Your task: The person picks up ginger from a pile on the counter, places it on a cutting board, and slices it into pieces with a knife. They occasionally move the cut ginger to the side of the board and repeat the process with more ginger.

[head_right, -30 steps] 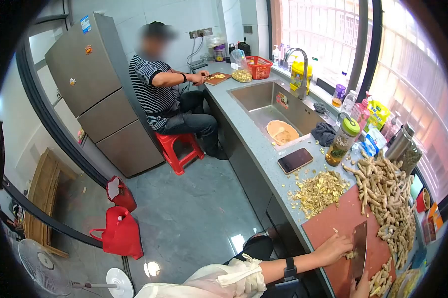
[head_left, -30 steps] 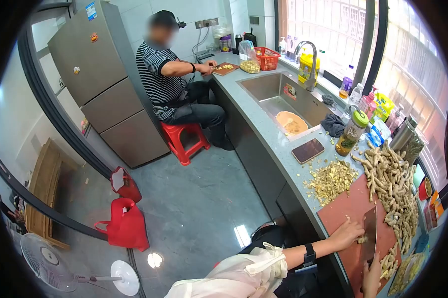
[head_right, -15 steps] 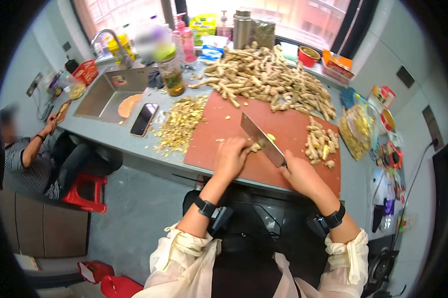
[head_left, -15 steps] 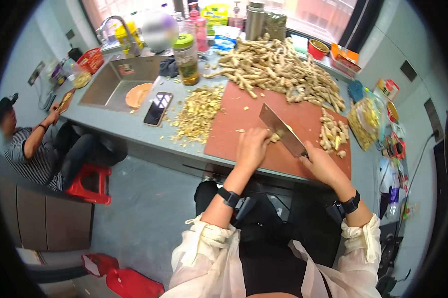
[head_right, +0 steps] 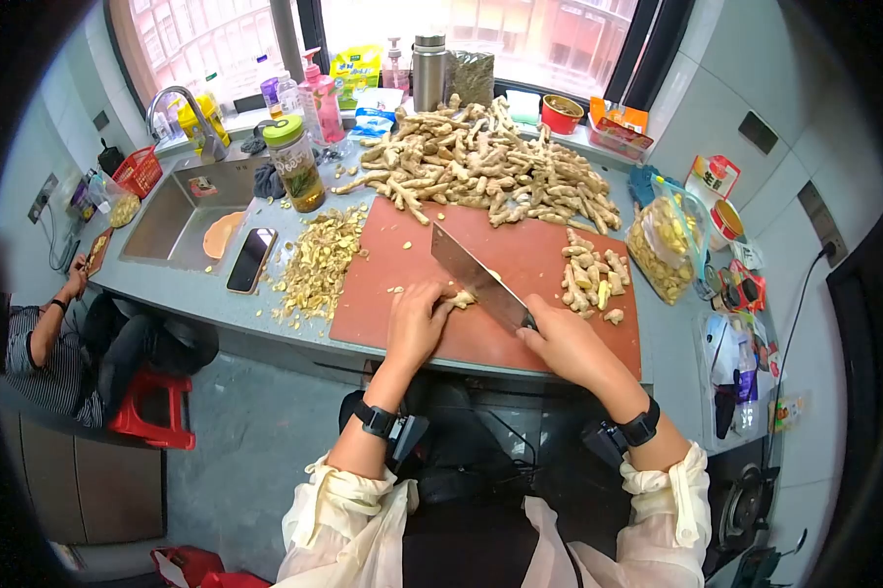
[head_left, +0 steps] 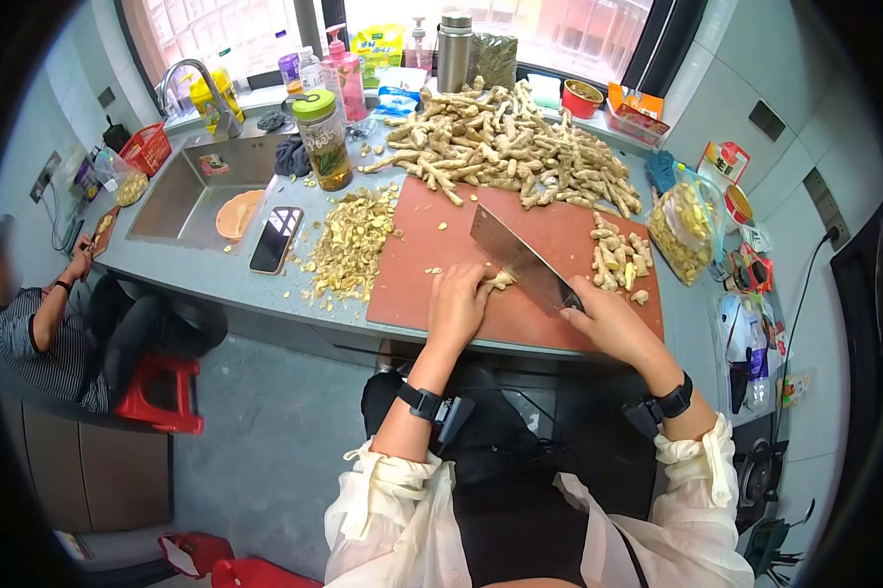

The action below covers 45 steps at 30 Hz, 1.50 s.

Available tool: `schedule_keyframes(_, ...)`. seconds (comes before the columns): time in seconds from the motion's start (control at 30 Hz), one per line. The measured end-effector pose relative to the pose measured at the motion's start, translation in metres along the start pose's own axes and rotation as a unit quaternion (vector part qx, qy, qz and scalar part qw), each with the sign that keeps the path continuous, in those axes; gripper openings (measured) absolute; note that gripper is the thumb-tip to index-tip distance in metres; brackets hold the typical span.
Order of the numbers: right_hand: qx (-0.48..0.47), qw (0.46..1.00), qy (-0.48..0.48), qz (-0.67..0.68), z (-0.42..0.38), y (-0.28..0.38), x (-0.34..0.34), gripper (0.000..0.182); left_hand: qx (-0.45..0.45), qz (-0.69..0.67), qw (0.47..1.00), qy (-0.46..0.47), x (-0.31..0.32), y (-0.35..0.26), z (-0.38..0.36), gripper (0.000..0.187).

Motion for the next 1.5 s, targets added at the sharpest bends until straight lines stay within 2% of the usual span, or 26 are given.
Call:
schedule_keyframes(0.93, 0.001, 0.997, 0.040, -0.065, 0.030, 0.011, 0.012, 0.033, 0.004, -0.002, 1.000, -0.004, -0.001, -0.002, 0.001, 0.009)
schedule_keyframes(1.2, -0.021, 0.997, -0.009, -0.077, 0.044, 0.016, 0.018, 0.031, 0.015, -0.006, 0.999, -0.029, 0.000, -0.006, 0.002, 0.010)
schedule_keyframes(1.3, -0.077, 0.996, -0.035, -0.031, 0.040, 0.003, 0.025, 0.033, 0.042, -0.010, 0.996, -0.075, 0.000, 0.000, 0.000, 0.010)
schedule_keyframes(1.5, -0.037, 0.999, -0.005, -0.034, 0.001, -0.006, 0.008, 0.033, 0.012, -0.009, 0.998, -0.058, 0.002, 0.003, -0.004, 0.012)
Point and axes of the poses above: each hand's wrist, its own z-axis towards the middle knuckle, its own x-axis out of the palm, y = z × x, the point moved 9 cm from there along z, towards the middle knuckle, and after that the axes turned 11 degrees about x, right-handed, at the moved point
